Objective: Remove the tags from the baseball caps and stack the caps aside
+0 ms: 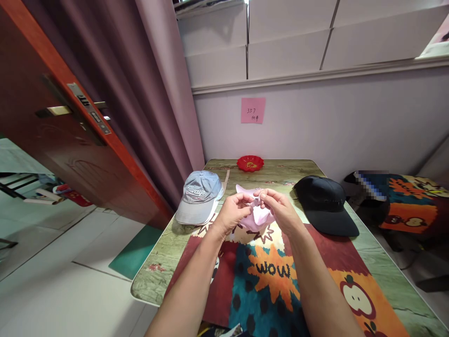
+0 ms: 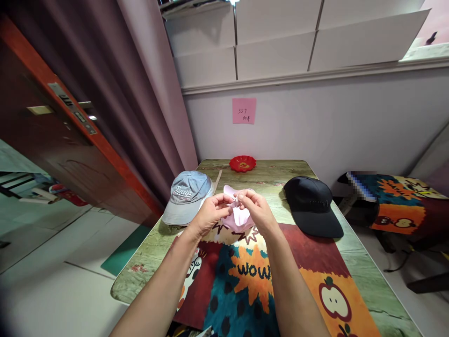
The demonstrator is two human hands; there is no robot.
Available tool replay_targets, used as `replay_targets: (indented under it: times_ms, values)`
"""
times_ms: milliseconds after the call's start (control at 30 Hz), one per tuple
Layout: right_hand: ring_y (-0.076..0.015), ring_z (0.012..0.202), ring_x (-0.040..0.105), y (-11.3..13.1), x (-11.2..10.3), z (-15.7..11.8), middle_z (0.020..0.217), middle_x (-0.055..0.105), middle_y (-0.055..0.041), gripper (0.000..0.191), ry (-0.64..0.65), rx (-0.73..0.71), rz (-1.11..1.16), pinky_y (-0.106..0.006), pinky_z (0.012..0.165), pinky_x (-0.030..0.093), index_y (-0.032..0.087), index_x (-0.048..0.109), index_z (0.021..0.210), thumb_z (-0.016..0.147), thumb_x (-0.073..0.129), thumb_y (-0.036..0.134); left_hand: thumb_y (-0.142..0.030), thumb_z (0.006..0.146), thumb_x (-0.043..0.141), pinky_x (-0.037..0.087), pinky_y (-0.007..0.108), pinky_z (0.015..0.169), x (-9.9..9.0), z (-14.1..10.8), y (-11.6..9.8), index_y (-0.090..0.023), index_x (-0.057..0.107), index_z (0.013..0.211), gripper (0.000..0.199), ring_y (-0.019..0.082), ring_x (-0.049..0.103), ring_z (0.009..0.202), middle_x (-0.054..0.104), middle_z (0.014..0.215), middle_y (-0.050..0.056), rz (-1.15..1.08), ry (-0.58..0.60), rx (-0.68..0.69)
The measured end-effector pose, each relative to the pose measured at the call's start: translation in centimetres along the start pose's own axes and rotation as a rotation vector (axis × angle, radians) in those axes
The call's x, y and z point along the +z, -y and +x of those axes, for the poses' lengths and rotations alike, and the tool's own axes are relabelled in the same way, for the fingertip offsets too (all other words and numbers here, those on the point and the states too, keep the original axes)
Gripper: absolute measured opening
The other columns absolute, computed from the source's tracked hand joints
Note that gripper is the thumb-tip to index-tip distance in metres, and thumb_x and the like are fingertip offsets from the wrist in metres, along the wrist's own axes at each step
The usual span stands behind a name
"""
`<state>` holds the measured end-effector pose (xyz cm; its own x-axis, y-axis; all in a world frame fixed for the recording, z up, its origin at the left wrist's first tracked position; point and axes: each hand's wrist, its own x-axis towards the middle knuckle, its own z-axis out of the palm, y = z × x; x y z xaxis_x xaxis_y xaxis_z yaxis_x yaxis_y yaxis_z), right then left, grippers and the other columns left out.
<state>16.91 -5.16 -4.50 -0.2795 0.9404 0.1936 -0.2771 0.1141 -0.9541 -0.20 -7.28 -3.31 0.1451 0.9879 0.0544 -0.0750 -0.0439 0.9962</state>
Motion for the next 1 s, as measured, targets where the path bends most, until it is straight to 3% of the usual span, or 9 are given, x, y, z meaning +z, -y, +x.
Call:
replay_targets:
  times_ms: [267, 400, 667, 1000]
  values:
    - [-0.0095, 0.064, 0.050, 0.3, 0.4, -0.3, 0.088, 0.063, -0.0014, 0.031, -0.019, 0.055, 0.080, -0.023, 0.059, 0.043, 0.018, 0.067, 0.078, 0.076, 0.080, 0.047, -0.026, 0.059, 0.087, 0.046, 0.023, 0.066, 0.8, -0.2, 0.4, -0.013, 0.064, 0.075, 0.031, 0.011, 0.056, 0.069, 0.061, 0.076, -0.001, 0.010, -0.066, 0.061]
    - [-0.0105, 0.060, 0.052, 0.2, 0.6, -0.2, 0.077, 0.062, 0.0000, 0.035, -0.051, 0.068, 0.077, -0.024, 0.055, 0.044, 0.019, 0.064, 0.074, 0.072, 0.082, 0.049, -0.022, 0.061, 0.085, 0.045, 0.021, 0.063, 1.2, -0.2, 1.7, -0.015, 0.063, 0.080, 0.029, 0.009, 0.054, 0.066, 0.059, 0.077, -0.003, 0.073, -0.135, 0.156]
    - [-0.0119, 0.060, 0.058, 0.5, 0.3, -0.2, 0.075, 0.065, -0.0023, 0.032, -0.119, 0.002, -0.099, -0.026, 0.060, 0.047, 0.017, 0.063, 0.074, 0.074, 0.080, 0.045, -0.019, 0.074, 0.076, 0.044, 0.021, 0.059, 1.2, -0.3, 2.5, -0.018, 0.076, 0.091, 0.017, 0.009, 0.052, 0.063, 0.066, 0.084, 0.001, 0.328, -0.247, 0.380]
    - [-0.0148, 0.064, 0.060, 0.2, -0.5, 0.1, 0.079, 0.068, -0.0032, 0.016, -0.116, -0.046, -0.382, -0.027, 0.062, 0.049, 0.020, 0.057, 0.068, 0.077, 0.064, 0.031, -0.026, 0.080, 0.077, 0.048, 0.024, 0.067, 1.1, -0.2, 3.0, -0.019, 0.077, 0.096, 0.018, 0.012, 0.058, 0.071, 0.069, 0.092, 0.004, 0.341, -0.208, 0.409]
